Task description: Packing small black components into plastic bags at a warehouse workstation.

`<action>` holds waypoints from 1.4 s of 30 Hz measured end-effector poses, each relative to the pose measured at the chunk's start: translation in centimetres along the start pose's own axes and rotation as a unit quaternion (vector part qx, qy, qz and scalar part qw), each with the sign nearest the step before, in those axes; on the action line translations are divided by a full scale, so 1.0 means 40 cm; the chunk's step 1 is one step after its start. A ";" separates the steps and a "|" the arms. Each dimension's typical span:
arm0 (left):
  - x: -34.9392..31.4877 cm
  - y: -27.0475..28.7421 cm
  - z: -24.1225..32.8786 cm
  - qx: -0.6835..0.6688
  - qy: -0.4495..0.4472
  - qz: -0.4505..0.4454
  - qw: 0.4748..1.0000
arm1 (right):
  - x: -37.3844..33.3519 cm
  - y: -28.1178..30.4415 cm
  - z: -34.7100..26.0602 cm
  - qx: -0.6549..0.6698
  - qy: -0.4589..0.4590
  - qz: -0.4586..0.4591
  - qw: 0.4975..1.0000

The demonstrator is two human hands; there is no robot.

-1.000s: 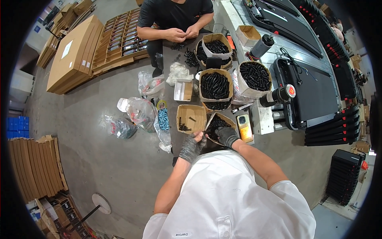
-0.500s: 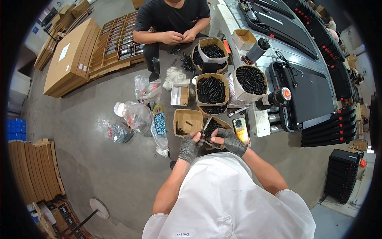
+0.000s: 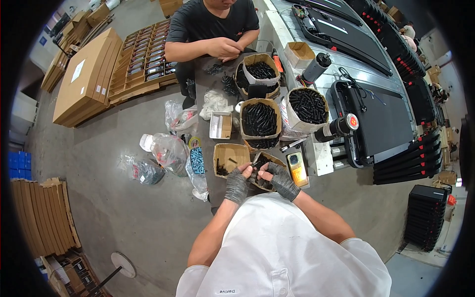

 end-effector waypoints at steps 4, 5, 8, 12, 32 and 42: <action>0.006 -0.008 -0.006 -0.004 0.006 0.000 1.000 | 0.004 0.006 0.003 -0.020 0.001 0.017 1.000; 0.009 -0.013 -0.005 0.002 0.008 -0.003 1.000 | 0.002 0.020 -0.009 -0.060 0.031 0.058 0.996; 0.021 -0.024 -0.001 0.002 -0.004 0.004 1.000 | 0.000 0.038 -0.039 -0.104 0.099 0.118 0.983; 0.033 -0.031 0.014 0.049 -0.025 0.018 0.998 | 0.003 0.010 -0.051 -0.061 0.111 0.081 0.989; 0.069 -0.113 0.061 0.031 -0.049 -0.045 0.997 | 0.059 0.101 -0.170 -0.155 0.130 0.143 0.969; 0.093 -0.126 0.073 0.101 -0.041 -0.056 0.993 | 0.099 0.115 -0.165 -0.093 0.116 0.101 0.984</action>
Point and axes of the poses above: each hand's wrist, its own x-axis towards the middle knuckle, its own y-axis out of the back of the hand, z = x × y, the point moved 8 cm from there along x, towards the middle knuckle, and after that the axes turned 3 degrees about -y, right-handed, at the moved point
